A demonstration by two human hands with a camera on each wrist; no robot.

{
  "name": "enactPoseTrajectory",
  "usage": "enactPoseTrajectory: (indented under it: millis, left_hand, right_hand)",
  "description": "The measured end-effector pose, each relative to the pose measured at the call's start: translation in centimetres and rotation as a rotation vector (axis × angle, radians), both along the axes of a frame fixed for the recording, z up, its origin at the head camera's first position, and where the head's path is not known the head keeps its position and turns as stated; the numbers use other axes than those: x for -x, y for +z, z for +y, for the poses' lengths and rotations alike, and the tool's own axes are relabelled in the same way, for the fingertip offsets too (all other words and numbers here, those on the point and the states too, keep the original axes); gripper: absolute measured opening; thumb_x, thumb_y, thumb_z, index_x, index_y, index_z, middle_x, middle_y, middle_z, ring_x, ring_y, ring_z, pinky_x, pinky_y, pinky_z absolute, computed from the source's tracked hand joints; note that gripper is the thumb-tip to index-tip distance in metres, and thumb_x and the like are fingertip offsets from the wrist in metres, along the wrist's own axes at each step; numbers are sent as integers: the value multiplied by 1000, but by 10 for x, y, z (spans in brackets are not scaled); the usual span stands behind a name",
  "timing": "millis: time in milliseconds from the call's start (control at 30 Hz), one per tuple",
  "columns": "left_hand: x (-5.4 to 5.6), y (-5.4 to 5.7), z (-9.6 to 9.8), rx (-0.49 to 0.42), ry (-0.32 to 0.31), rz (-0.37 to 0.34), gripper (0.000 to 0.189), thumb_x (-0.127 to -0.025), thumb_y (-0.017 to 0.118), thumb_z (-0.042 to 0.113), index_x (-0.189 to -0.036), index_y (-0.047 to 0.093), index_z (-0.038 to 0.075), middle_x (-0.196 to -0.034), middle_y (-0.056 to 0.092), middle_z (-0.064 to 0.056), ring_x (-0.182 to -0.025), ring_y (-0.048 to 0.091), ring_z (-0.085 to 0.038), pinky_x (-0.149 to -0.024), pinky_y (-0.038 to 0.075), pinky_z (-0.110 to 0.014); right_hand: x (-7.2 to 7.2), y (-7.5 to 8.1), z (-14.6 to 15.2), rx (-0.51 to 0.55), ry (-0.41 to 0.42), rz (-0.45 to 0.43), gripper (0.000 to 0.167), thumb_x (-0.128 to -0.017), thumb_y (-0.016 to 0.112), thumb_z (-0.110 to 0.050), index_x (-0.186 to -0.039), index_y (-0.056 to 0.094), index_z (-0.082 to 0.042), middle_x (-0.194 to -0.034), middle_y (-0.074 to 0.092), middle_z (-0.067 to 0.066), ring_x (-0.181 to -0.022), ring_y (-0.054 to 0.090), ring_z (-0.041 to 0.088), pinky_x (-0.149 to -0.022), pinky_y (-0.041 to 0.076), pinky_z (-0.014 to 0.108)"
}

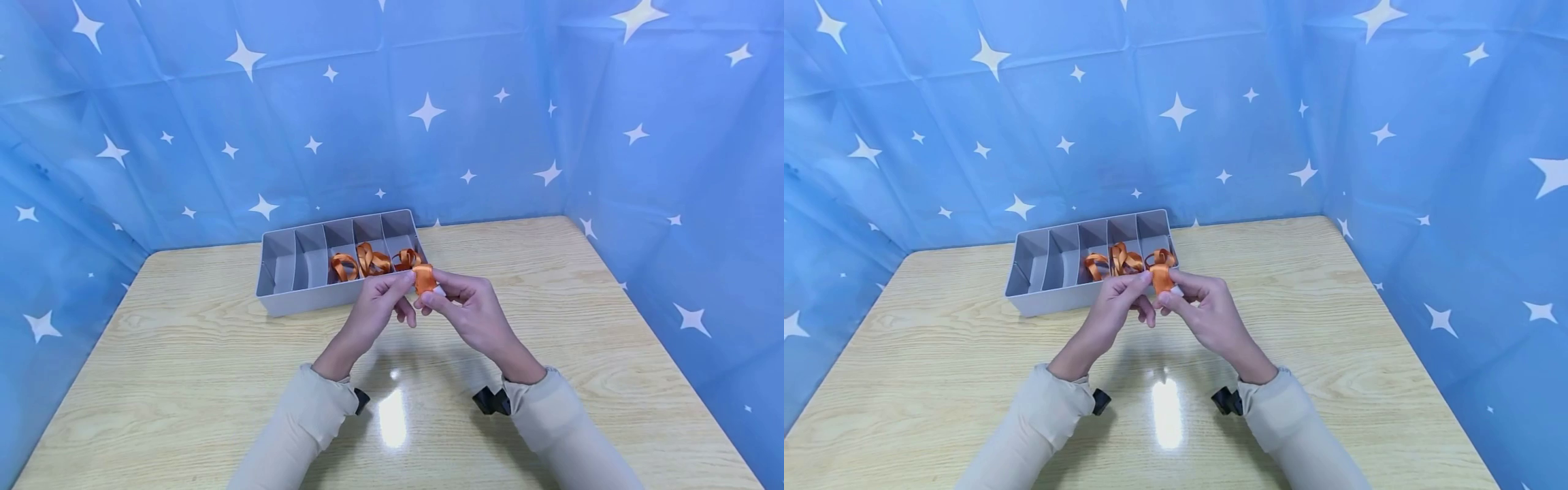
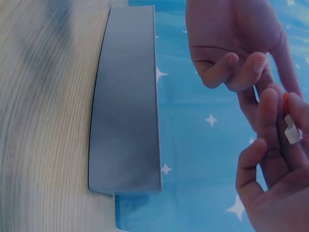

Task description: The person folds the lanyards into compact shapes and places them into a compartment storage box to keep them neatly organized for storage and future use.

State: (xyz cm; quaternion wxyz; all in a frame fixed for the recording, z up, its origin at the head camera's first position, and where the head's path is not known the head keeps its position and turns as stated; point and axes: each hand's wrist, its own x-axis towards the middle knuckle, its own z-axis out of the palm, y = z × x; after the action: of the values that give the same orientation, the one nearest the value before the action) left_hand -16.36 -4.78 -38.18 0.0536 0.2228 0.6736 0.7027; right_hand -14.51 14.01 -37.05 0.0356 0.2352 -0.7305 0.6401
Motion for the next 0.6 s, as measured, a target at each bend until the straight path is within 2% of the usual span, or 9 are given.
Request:
enactPoseTrajectory:
  millis: [233,367,433,600]
  left_hand:
    - [1,-1,-1,-2,-49,43,24,-100,61,19,-99,74,-1,-81,66,-8,-55,62,-20,-55,44,-26]
    - [4,0,-3,13,-62,22,23,-99,62,19,-92,73,0,-81,63,-23,-56,61,-22,-55,45,-27]
    - [4,1,-4,13,-64,-3,23,-99,63,18,-91,73,-1,-82,62,-25,-58,61,-20,-55,46,-26]
    - [6,1,-4,-11,-57,-45,21,-97,65,12,-91,72,-6,-78,64,-8,-59,59,-15,-54,46,-24]
  right_hand:
    - [-2,6,-1,-51,-27,10,35,-93,68,-4,-128,67,-3,-96,74,13,-73,69,20,-52,42,23]
    - [0,3,-1,-95,-41,43,36,-91,71,-5,-127,68,-5,-97,75,10,-74,68,19,-48,37,23]
    - [1,2,-1,-117,-45,60,37,-90,72,-5,-126,68,-4,-98,75,9,-74,68,19,-46,36,23]
    - [1,2,0,-158,-38,81,37,-90,73,-5,-126,68,-4,-93,75,7,-74,67,23,-45,35,24]
